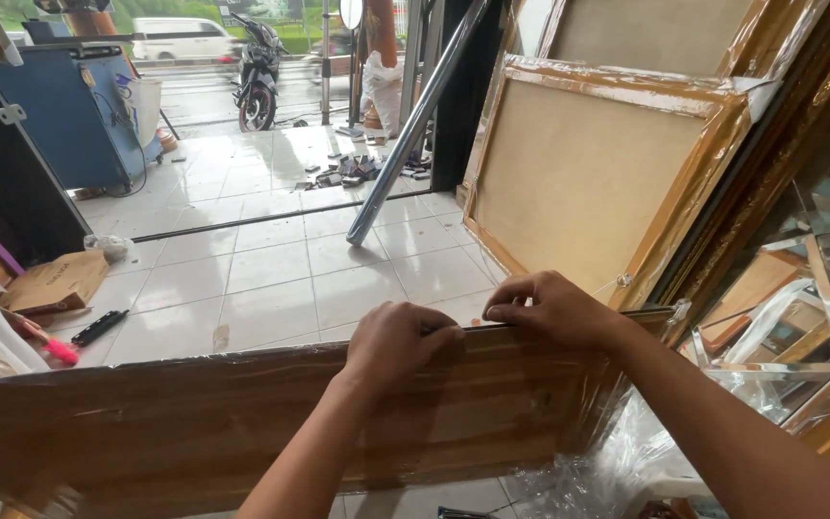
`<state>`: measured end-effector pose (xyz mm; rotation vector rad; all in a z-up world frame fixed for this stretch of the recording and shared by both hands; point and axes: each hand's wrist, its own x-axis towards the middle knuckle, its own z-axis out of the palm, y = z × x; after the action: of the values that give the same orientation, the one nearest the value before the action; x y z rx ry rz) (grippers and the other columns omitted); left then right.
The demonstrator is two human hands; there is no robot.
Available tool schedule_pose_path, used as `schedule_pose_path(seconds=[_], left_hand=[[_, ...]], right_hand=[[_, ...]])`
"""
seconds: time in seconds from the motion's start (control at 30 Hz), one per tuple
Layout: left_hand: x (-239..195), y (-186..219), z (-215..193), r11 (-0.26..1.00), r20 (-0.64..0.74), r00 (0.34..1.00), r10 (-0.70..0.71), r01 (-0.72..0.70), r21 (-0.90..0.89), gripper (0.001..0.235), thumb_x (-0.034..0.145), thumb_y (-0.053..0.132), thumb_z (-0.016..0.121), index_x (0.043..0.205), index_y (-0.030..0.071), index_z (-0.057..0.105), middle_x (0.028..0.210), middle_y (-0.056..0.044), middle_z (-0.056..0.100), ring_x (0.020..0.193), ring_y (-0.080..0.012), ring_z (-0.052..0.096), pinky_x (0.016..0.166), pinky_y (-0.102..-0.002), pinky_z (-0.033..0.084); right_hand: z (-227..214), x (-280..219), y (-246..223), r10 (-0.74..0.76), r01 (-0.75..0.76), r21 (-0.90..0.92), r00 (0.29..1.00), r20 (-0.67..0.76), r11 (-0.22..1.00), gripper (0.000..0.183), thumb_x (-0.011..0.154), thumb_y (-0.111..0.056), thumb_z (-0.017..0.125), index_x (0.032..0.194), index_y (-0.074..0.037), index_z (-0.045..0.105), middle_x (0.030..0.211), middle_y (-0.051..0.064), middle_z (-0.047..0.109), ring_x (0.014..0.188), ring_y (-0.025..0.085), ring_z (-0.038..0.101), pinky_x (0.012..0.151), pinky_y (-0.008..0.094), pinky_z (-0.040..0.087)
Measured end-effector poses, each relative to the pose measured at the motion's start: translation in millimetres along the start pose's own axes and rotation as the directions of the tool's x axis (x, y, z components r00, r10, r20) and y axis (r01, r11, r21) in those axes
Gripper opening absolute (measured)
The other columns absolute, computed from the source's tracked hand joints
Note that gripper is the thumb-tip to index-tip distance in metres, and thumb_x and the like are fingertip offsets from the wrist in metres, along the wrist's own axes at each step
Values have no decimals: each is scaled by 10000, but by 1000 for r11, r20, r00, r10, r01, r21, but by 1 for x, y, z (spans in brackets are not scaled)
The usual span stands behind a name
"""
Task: The person wraps a framed artwork with plastic film using a utility knife to cut the film. They repeatedly flip the frame to cover both sides and trim excess film along the edges.
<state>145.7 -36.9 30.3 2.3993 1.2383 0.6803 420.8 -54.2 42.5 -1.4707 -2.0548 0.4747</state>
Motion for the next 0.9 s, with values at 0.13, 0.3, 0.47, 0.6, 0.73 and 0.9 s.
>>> schedule_pose_path(seconds=[0.13,0.3,0.47,0.6,0.73,0.9], left_hand=[[4,-6,2,998,-48,999,12,-15,-67,293,1060,468,675,1207,342,895,1098,-35,897,1128,-424,808,987,-585,637],[12,-23,13,995,-49,997,57,-61,-78,355,936,450,796,1259,308,836,1199,5,895,1207,-314,822,1007,-563,639],[-31,-28,-20,946,119,985,-122,80,313,559,858,684,809,1261,299,854,1239,-86,861,1217,-407,786,1039,-593,627],[-77,-47,-2,886,71,991,-115,70,459,431,861,642,829,1138,315,871,980,-71,862,1015,-402,828,883,-554,667],[-137,-49,-3,868,111,985,-133,62,492,368,859,556,860,1133,311,863,944,-61,856,975,-394,835,848,-554,670],[-221,-59,19,873,145,985,-98,16,487,374,879,402,872,1239,330,797,983,2,847,939,-375,836,800,-575,678]], right_hand=[[8,0,13,-49,47,-23,997,-54,999,188,1031,-373,802,1036,-220,911,830,10,798,831,170,716,865,388,616],[14,-3,21,-113,109,-45,988,-108,993,160,1041,-331,788,1085,-215,888,974,15,872,858,219,793,859,410,632],[15,-38,-11,-179,177,-170,984,2,969,453,863,-325,922,1278,-226,772,1181,46,776,981,268,738,871,509,623],[24,-72,-45,188,-43,-587,964,189,809,542,960,-613,752,1479,-461,702,1271,40,853,1219,372,795,1090,570,620],[48,-124,-43,187,-75,-548,971,151,833,422,955,-621,729,1374,-579,741,1174,-91,898,1137,306,832,991,522,667],[87,-199,-45,67,-22,-626,997,49,780,441,921,-550,778,1358,-577,728,1204,-251,853,1073,214,837,891,497,691]])
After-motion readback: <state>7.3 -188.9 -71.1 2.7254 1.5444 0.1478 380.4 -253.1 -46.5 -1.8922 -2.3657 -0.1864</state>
